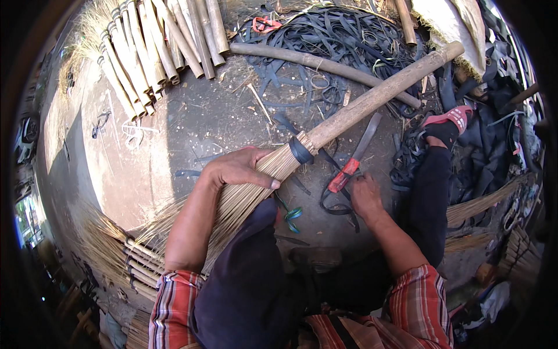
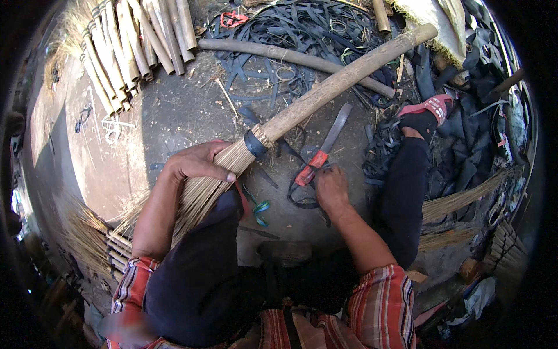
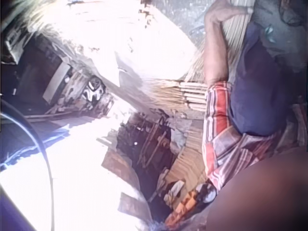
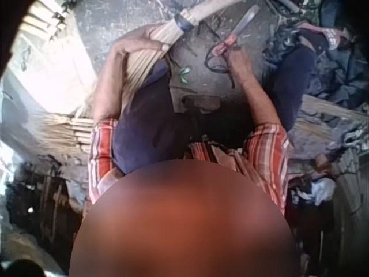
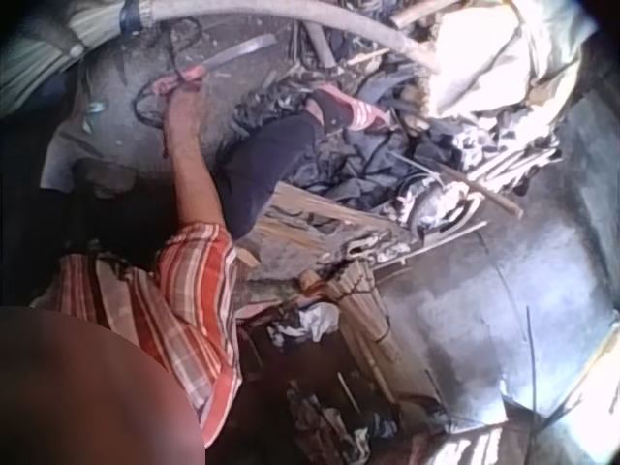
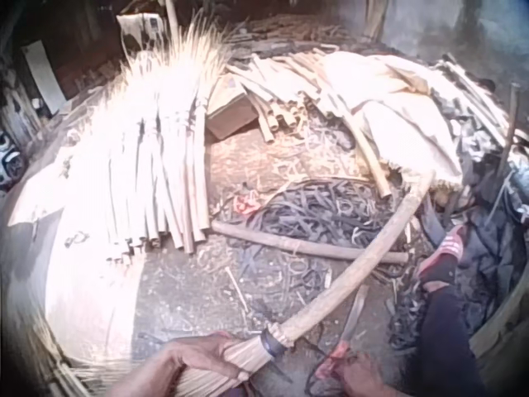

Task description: The person gathers bundles of thin sticks, aligns them, and wraps them with black strips to form a broom head. They then attach the bundle to a wooden handle and continue wrapping to secure it.

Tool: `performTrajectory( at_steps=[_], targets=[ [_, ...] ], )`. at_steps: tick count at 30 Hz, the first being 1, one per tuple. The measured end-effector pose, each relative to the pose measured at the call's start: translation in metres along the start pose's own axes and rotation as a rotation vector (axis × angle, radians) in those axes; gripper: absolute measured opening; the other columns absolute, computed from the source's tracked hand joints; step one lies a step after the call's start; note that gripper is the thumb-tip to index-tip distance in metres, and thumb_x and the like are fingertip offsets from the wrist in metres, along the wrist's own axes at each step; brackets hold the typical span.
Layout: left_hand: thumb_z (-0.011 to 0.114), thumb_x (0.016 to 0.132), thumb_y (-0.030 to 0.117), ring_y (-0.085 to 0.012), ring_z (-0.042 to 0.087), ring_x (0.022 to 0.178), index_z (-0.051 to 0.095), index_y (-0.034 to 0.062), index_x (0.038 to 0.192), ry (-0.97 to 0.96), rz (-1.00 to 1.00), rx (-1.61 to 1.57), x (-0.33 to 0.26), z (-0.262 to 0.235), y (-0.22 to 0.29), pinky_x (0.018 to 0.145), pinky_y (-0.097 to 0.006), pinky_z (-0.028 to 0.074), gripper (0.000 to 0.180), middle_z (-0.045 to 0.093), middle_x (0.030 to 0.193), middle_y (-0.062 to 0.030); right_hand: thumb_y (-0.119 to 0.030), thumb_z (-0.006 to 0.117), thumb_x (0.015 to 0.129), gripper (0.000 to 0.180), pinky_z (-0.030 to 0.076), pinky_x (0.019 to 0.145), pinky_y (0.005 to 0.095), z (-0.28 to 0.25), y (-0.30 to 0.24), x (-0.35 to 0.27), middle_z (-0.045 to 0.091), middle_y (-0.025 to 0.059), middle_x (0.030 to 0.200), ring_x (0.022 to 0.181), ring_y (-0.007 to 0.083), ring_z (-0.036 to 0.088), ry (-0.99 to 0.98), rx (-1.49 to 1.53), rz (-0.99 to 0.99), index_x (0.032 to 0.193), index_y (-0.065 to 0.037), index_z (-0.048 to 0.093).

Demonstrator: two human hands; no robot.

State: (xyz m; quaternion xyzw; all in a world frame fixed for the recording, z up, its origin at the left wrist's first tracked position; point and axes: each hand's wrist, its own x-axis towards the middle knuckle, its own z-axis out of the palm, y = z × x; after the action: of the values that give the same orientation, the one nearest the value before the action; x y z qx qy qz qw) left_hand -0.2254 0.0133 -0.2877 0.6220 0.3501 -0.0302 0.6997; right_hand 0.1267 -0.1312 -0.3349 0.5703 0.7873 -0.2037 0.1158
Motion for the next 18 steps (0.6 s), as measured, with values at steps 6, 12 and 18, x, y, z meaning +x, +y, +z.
performTrajectory(
  at_steps=[6,12,18],
  targets=[
    [0.087,0.080,0.048,-0.0329,0.069,0.117,0.057,0.0004,0.140,0.177,-0.207,0.185,0.018,0.012,0.003,0.103,-0.040,0.052,0.082,0.073,0.123,-0.0209,-0.010,0.064,0.099,0.018,0.053,0.089,0.0434,-0.048,-0.005,-0.004,0.073,0.0124,0.091,0.093,0.0347,0.071,-0.039,0.636,-0.054,0.113,0.000,0.066],
    [0.089,0.076,0.050,-0.0453,0.071,0.111,0.051,0.0020,0.144,0.308,-0.474,0.523,0.024,0.049,0.015,0.096,-0.050,0.056,0.092,0.072,0.119,-0.0275,-0.009,0.053,0.109,0.021,0.053,0.070,0.0319,-0.066,-0.067,0.022,0.073,0.0095,0.091,0.081,0.0174,0.071,0.006,1.354,0.310,0.126,0.001,0.063],
    [0.087,0.078,0.046,-0.0463,0.073,0.102,0.048,0.0020,0.140,0.415,-0.535,0.624,0.029,0.071,0.014,0.088,-0.054,0.059,0.086,0.074,0.109,-0.0280,-0.007,0.053,0.108,0.028,0.054,0.074,0.0339,-0.048,-0.093,0.064,0.076,0.0127,0.091,0.083,0.0186,0.074,0.031,1.323,0.277,0.134,0.003,0.055]
  ],
)
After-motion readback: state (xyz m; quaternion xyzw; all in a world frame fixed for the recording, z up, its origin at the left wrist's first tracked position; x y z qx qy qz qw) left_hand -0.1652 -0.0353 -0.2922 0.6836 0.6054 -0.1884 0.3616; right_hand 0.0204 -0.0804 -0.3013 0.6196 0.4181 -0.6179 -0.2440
